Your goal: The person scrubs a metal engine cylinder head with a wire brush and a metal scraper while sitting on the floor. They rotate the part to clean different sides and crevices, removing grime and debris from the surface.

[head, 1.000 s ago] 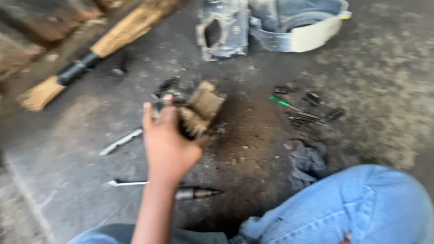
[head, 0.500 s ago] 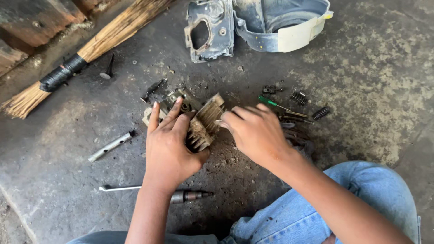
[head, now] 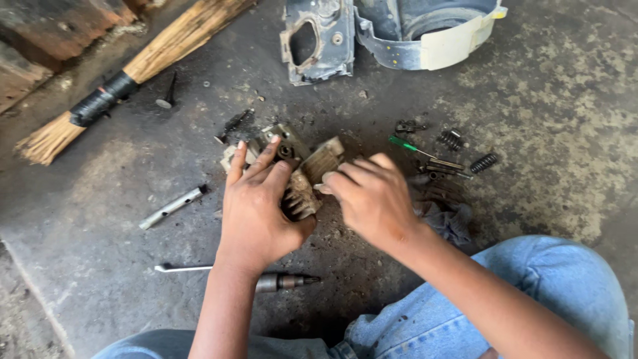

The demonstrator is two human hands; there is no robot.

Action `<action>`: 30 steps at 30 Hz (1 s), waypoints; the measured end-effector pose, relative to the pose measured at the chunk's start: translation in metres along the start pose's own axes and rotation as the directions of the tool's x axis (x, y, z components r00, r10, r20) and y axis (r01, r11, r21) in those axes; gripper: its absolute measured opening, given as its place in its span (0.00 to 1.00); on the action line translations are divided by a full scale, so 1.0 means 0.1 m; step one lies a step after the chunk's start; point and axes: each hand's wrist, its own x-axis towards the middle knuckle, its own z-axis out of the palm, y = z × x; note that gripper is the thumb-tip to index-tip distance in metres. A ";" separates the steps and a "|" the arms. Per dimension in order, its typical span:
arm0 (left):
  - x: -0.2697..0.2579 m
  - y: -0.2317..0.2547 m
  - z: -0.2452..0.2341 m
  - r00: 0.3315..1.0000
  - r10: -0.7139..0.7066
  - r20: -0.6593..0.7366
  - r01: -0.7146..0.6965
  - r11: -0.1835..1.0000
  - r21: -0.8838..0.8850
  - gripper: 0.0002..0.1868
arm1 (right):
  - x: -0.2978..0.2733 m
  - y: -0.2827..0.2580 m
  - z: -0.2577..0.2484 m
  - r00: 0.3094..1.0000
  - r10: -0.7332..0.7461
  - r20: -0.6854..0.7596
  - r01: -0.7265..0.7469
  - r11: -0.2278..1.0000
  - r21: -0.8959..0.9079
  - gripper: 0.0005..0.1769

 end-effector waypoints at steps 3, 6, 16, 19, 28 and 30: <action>-0.01 -0.01 0.02 0.999 0.035 -0.035 -0.035 0.999 -0.011 0.35 | 0.03 0.15 -0.08 0.995 0.101 -0.005 -0.102 0.993 -0.058 0.10; 0.01 0.03 0.04 1.000 0.020 -0.005 -0.020 0.999 -0.042 0.30 | 0.07 0.11 -0.10 0.990 0.138 -0.004 -0.137 0.978 -0.155 0.08; -0.03 0.00 0.01 0.997 0.075 -0.011 -0.075 0.997 -0.030 0.31 | 0.07 0.20 -0.19 0.996 0.090 -0.015 -0.091 0.965 -0.247 0.04; 0.00 -0.05 0.03 0.998 0.061 -0.012 -0.061 0.998 -0.002 0.30 | 0.04 0.12 -0.21 0.997 0.071 -0.035 -0.076 0.982 -0.173 0.05; -0.01 -0.05 0.07 0.995 0.097 -0.016 -0.097 0.995 -0.002 0.23 | -0.05 0.36 -0.13 0.996 0.074 0.041 -0.056 0.938 -0.343 0.03; 0.00 -0.02 0.08 0.994 0.104 0.013 -0.104 0.994 0.009 0.23 | -0.14 0.42 0.02 0.991 0.110 0.076 -0.076 0.930 -0.360 0.03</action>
